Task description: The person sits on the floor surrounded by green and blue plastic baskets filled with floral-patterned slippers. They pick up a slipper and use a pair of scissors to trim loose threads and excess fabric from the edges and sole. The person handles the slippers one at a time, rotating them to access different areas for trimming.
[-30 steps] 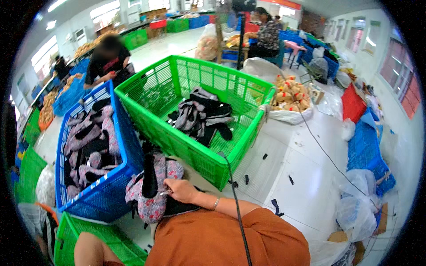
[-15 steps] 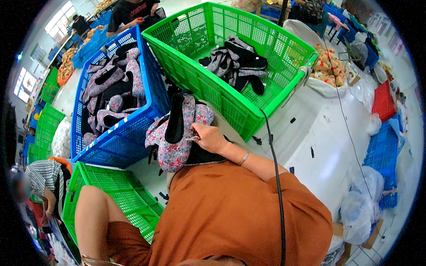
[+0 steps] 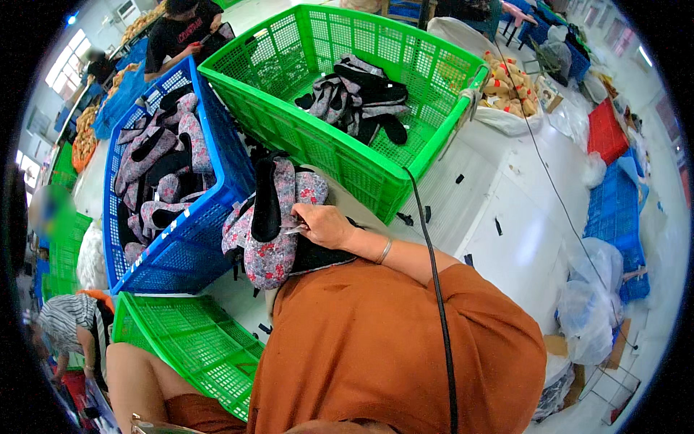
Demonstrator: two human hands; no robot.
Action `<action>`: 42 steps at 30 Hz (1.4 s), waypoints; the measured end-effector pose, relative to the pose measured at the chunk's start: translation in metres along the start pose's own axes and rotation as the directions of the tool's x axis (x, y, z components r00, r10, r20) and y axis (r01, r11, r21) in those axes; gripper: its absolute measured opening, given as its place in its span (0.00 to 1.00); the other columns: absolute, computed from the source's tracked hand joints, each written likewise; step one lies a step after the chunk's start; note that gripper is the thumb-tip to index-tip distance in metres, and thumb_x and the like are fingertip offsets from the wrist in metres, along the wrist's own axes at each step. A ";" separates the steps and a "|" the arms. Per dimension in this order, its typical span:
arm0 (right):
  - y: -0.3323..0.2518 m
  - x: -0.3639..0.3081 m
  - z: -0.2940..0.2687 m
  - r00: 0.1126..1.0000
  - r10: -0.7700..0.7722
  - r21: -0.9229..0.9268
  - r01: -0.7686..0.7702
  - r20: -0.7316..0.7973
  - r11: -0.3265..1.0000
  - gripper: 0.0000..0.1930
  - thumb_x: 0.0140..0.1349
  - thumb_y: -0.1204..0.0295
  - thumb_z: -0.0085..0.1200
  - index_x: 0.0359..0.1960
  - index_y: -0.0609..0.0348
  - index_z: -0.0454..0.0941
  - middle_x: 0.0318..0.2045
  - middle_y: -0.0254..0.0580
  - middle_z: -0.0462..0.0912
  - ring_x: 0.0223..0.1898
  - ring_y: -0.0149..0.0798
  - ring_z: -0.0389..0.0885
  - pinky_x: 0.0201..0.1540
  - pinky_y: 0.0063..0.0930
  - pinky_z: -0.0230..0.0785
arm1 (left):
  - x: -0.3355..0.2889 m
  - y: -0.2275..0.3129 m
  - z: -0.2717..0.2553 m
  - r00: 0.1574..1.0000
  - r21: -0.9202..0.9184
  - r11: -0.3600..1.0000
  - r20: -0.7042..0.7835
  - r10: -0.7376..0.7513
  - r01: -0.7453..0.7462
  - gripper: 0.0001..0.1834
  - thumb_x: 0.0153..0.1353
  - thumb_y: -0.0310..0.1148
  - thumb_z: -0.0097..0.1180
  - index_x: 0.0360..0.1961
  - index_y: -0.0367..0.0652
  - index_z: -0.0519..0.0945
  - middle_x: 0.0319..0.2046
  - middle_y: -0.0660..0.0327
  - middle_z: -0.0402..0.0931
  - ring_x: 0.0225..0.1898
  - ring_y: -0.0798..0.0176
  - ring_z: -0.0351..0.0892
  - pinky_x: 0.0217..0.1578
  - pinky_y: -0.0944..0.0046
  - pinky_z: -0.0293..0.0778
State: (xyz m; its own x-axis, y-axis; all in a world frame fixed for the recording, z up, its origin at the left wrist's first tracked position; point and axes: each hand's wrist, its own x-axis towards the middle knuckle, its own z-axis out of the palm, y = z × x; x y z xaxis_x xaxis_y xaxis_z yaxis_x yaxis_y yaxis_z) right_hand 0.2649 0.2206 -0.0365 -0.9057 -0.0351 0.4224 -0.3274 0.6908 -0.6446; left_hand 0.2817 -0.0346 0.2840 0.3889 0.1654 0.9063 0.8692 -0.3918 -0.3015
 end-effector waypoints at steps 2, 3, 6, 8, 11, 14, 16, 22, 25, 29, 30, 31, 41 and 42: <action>0.000 0.000 -0.001 1.000 0.021 0.014 -0.022 0.012 1.000 0.14 0.53 0.74 0.57 0.41 0.59 0.68 0.29 0.49 0.78 0.32 0.50 0.80 0.33 0.40 0.71 | -0.001 -0.001 0.003 1.000 -0.003 1.000 0.001 -0.002 0.002 0.22 0.56 0.37 0.60 0.49 0.36 0.76 0.43 0.49 0.75 0.44 0.54 0.75 0.45 0.60 0.71; -0.002 -0.001 0.002 0.999 0.028 0.028 -0.029 0.027 0.999 0.14 0.53 0.73 0.57 0.41 0.59 0.68 0.30 0.49 0.78 0.32 0.50 0.80 0.33 0.40 0.71 | -0.002 0.002 0.002 1.000 -0.005 1.000 0.000 -0.007 0.007 0.22 0.56 0.37 0.60 0.49 0.36 0.76 0.43 0.49 0.75 0.44 0.54 0.75 0.45 0.60 0.71; 0.007 -0.002 0.005 0.998 -0.044 -0.054 0.041 -0.056 0.998 0.15 0.52 0.74 0.60 0.41 0.58 0.70 0.30 0.46 0.79 0.32 0.46 0.81 0.33 0.36 0.73 | 0.000 0.005 0.000 0.999 0.001 1.000 -0.043 -0.022 0.023 0.21 0.56 0.37 0.60 0.48 0.36 0.76 0.42 0.50 0.76 0.44 0.54 0.76 0.45 0.60 0.72; 0.002 0.000 0.008 0.998 -0.053 -0.052 0.050 -0.041 0.997 0.15 0.53 0.73 0.60 0.41 0.58 0.71 0.30 0.45 0.79 0.31 0.45 0.81 0.33 0.34 0.73 | -0.004 0.015 -0.003 0.989 0.030 0.997 -0.132 -0.066 0.071 0.21 0.56 0.37 0.60 0.48 0.36 0.77 0.42 0.50 0.76 0.43 0.55 0.76 0.45 0.61 0.72; 0.001 0.001 0.007 0.999 -0.025 -0.008 0.025 -0.035 1.000 0.15 0.52 0.75 0.60 0.41 0.59 0.72 0.30 0.45 0.79 0.31 0.45 0.81 0.32 0.33 0.73 | -0.050 0.004 0.014 0.881 0.034 0.913 -0.280 -0.383 0.407 0.20 0.56 0.36 0.61 0.48 0.36 0.77 0.41 0.50 0.77 0.43 0.55 0.77 0.45 0.61 0.72; 0.007 -0.002 0.006 0.992 -0.044 0.050 0.050 -0.114 0.997 0.13 0.52 0.76 0.58 0.40 0.58 0.72 0.29 0.45 0.79 0.29 0.45 0.80 0.31 0.34 0.72 | -0.135 -0.041 0.068 0.392 0.089 0.383 -0.126 -0.911 0.919 0.20 0.56 0.36 0.61 0.47 0.36 0.78 0.40 0.50 0.77 0.42 0.55 0.77 0.44 0.61 0.73; 0.001 -0.003 0.001 0.992 -0.065 0.068 0.073 -0.112 0.995 0.11 0.53 0.77 0.58 0.38 0.58 0.72 0.28 0.44 0.79 0.28 0.42 0.80 0.30 0.32 0.72 | -0.209 -0.071 0.091 0.002 0.238 0.006 0.015 -1.000 0.971 0.19 0.56 0.36 0.61 0.47 0.36 0.78 0.40 0.50 0.78 0.42 0.55 0.78 0.44 0.62 0.73; 0.000 -0.003 -0.001 0.988 -0.071 0.084 0.083 -0.139 0.993 0.07 0.54 0.77 0.57 0.35 0.61 0.74 0.28 0.46 0.79 0.28 0.45 0.80 0.29 0.33 0.72 | -0.296 -0.102 0.118 -0.171 0.225 -0.135 0.147 -0.974 0.965 0.27 0.55 0.42 0.62 0.48 0.30 0.75 0.34 0.49 0.80 0.34 0.59 0.79 0.36 0.62 0.74; 0.004 -0.004 -0.004 0.988 -0.047 0.118 0.065 -0.146 0.991 0.06 0.56 0.75 0.56 0.35 0.61 0.74 0.28 0.46 0.78 0.28 0.47 0.79 0.30 0.33 0.71 | -0.305 -0.097 0.124 -0.077 0.321 -0.009 0.199 -0.977 0.947 0.18 0.51 0.31 0.55 0.43 0.34 0.77 0.33 0.45 0.79 0.36 0.51 0.81 0.37 0.56 0.74; 0.006 0.006 -0.017 0.972 0.063 0.193 -0.019 -0.225 0.981 0.07 0.58 0.74 0.57 0.35 0.62 0.74 0.28 0.46 0.78 0.27 0.46 0.78 0.30 0.31 0.70 | -0.281 -0.076 0.121 0.049 0.086 0.061 0.133 -0.990 0.994 0.22 0.51 0.21 0.49 0.50 0.36 0.76 0.37 0.47 0.80 0.41 0.50 0.80 0.42 0.61 0.73; 0.000 0.007 -0.024 0.963 0.114 0.221 -0.059 -0.244 0.973 0.07 0.58 0.73 0.57 0.35 0.62 0.75 0.28 0.47 0.78 0.27 0.45 0.78 0.30 0.31 0.70 | -0.264 -0.069 0.116 0.039 0.082 0.052 0.150 -0.988 0.995 0.22 0.51 0.20 0.48 0.50 0.36 0.75 0.38 0.47 0.80 0.42 0.50 0.80 0.43 0.61 0.73; -0.003 0.012 -0.028 0.955 0.128 0.248 -0.060 -0.266 0.967 0.08 0.59 0.73 0.57 0.36 0.62 0.74 0.30 0.44 0.78 0.27 0.40 0.78 0.30 0.29 0.69 | -0.247 -0.061 0.110 0.022 0.075 0.035 0.165 -0.986 0.997 0.22 0.52 0.20 0.47 0.51 0.37 0.75 0.39 0.48 0.79 0.43 0.50 0.80 0.44 0.62 0.73; -0.037 0.056 -0.039 0.997 0.063 0.790 -0.074 0.046 0.609 0.16 0.58 0.78 0.57 0.48 0.63 0.74 0.36 0.29 0.79 0.38 0.23 0.75 0.43 0.19 0.70 | -0.219 -0.015 0.087 0.150 0.306 0.197 0.172 -0.974 0.931 0.21 0.55 0.15 0.43 0.50 0.36 0.75 0.40 0.47 0.79 0.44 0.50 0.80 0.46 0.61 0.72; -0.037 0.056 -0.037 0.995 0.065 0.783 -0.100 0.075 0.613 0.16 0.57 0.78 0.57 0.48 0.63 0.74 0.36 0.29 0.79 0.38 0.22 0.75 0.42 0.19 0.70 | -0.222 -0.012 0.081 0.081 0.303 0.142 0.204 -0.976 0.942 0.21 0.54 0.17 0.47 0.51 0.37 0.74 0.43 0.47 0.77 0.47 0.50 0.78 0.48 0.61 0.71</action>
State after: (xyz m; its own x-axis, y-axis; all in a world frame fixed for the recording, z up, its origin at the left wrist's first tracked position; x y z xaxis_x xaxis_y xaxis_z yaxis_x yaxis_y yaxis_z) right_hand 0.2365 0.2197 0.0345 -0.9429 -0.0442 0.3300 -0.3214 -0.1385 -0.9368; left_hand 0.2096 0.0062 0.0622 -0.7541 0.5803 0.3075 0.5825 0.3747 0.7213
